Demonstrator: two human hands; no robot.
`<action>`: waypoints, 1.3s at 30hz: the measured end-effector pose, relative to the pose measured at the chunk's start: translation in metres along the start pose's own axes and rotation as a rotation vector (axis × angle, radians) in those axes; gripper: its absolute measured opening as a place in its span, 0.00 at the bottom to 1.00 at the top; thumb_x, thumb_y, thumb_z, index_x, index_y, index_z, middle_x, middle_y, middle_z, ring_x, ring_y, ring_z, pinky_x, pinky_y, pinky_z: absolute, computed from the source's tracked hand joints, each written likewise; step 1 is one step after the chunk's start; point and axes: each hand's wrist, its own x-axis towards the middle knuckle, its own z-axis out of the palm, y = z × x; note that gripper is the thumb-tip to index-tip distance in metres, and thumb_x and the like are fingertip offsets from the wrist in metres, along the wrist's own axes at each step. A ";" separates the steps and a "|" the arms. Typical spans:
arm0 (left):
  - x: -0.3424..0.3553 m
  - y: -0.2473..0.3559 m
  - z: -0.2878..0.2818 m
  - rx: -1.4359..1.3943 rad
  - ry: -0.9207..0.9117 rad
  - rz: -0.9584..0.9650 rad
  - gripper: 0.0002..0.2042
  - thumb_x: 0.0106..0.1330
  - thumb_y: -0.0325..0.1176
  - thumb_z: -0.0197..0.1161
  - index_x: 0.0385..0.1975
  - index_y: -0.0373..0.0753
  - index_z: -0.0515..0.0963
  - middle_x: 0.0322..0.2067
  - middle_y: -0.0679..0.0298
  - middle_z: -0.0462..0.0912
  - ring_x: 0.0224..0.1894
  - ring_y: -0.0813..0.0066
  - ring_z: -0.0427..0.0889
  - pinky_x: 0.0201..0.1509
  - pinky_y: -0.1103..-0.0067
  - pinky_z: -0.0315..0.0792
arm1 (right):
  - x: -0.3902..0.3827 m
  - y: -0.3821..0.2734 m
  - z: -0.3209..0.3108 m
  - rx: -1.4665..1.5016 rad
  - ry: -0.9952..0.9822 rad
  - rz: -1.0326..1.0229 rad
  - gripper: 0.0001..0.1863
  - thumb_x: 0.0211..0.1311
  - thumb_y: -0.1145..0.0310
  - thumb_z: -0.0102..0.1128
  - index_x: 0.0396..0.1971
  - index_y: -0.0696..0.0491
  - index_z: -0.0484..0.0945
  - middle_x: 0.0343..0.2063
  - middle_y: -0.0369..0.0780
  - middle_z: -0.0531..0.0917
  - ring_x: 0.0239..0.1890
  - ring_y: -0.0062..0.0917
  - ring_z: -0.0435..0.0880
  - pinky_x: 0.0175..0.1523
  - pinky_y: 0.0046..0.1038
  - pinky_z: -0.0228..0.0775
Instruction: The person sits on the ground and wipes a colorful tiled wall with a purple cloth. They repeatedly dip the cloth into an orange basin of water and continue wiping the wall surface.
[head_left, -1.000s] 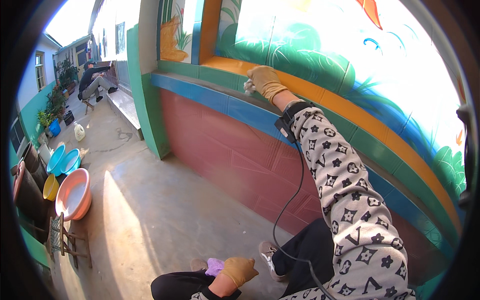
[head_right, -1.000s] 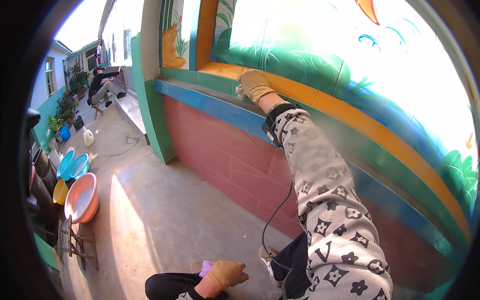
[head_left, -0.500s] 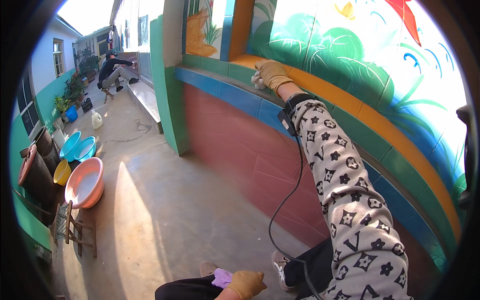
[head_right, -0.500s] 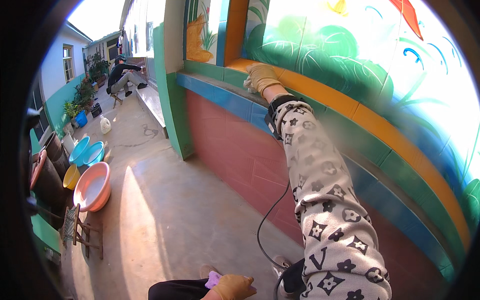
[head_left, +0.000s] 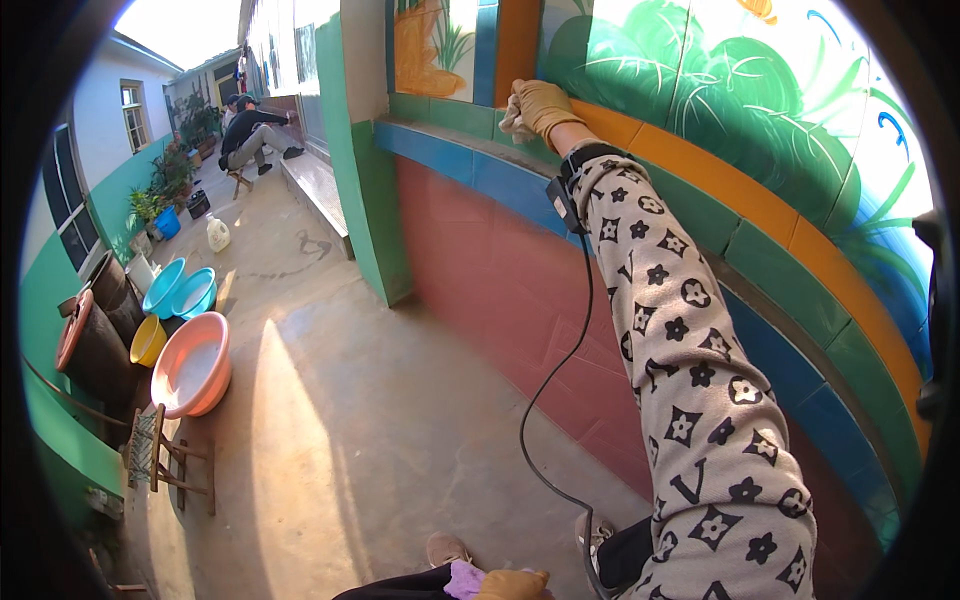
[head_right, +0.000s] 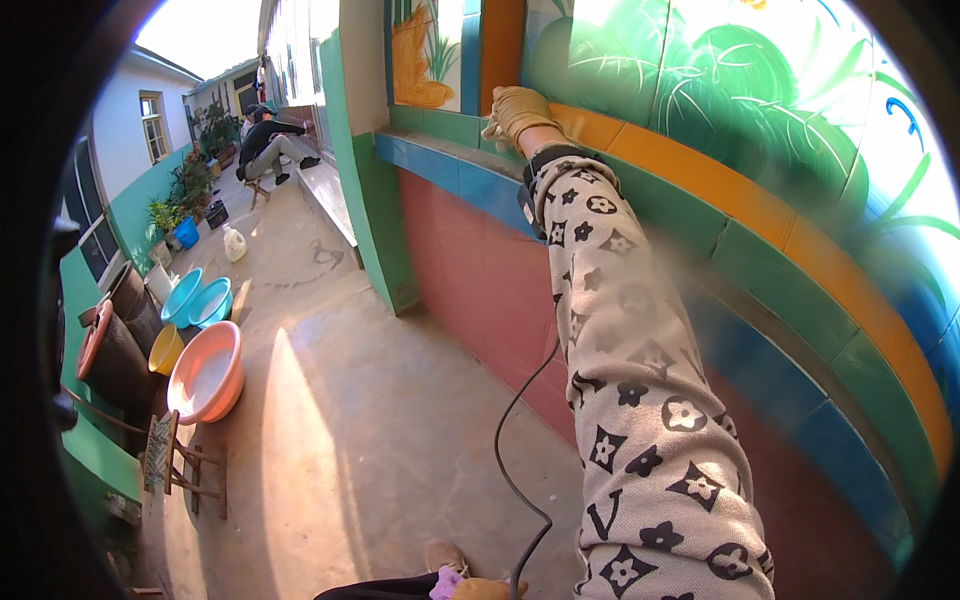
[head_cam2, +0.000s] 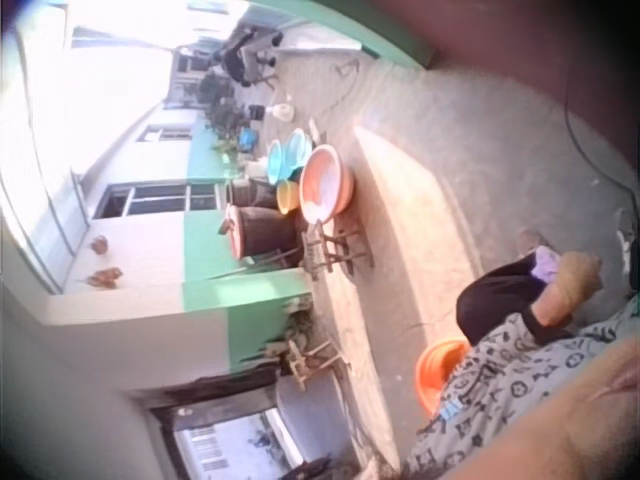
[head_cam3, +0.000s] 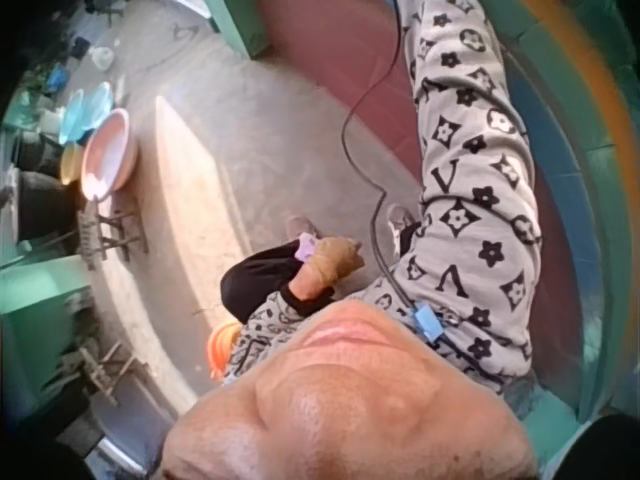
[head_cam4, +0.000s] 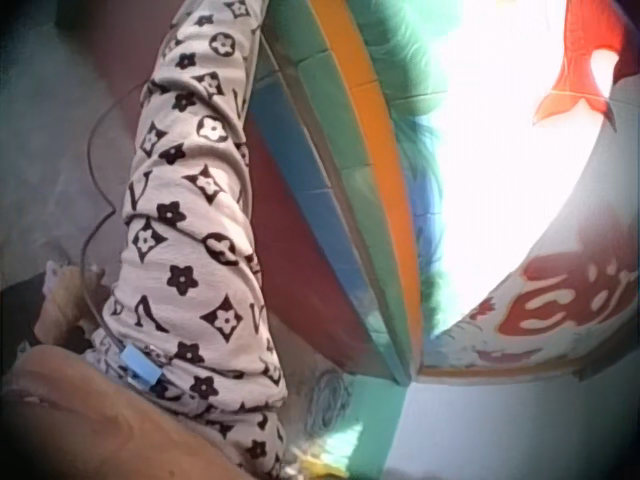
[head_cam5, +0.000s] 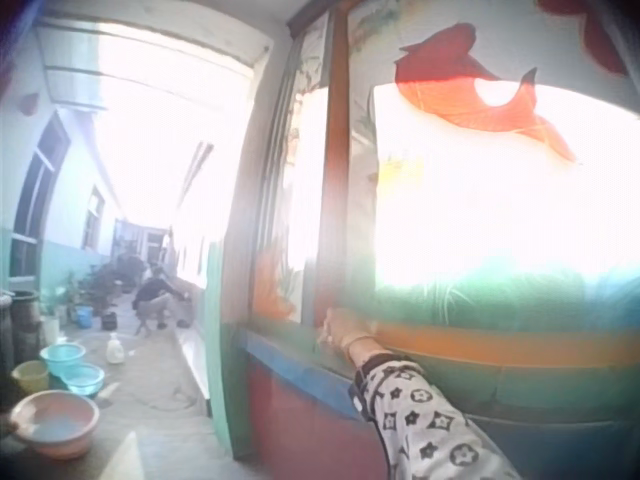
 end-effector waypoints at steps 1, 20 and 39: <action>-0.001 0.000 -0.001 -0.007 0.012 -0.007 0.16 0.60 0.45 0.57 0.33 0.39 0.83 0.32 0.50 0.85 0.36 0.49 0.85 0.41 0.59 0.78 | -0.005 -0.003 -0.001 -0.016 0.045 -0.060 0.12 0.61 0.66 0.49 0.24 0.53 0.79 0.26 0.43 0.83 0.28 0.35 0.81 0.36 0.32 0.70; 0.012 0.003 0.014 0.116 0.014 0.072 0.15 0.61 0.46 0.57 0.32 0.41 0.83 0.29 0.52 0.86 0.32 0.51 0.86 0.36 0.60 0.78 | -0.050 -0.005 0.068 -0.403 -0.011 -0.301 0.15 0.59 0.67 0.54 0.43 0.46 0.85 0.47 0.45 0.84 0.49 0.42 0.83 0.52 0.37 0.76; 0.022 0.039 -0.016 0.165 -0.109 0.074 0.19 0.60 0.49 0.61 0.39 0.39 0.82 0.34 0.54 0.87 0.41 0.55 0.86 0.44 0.63 0.77 | -0.154 0.002 -0.020 -0.554 -0.037 -0.181 0.13 0.53 0.72 0.56 0.36 0.51 0.87 0.42 0.50 0.84 0.46 0.46 0.84 0.49 0.39 0.76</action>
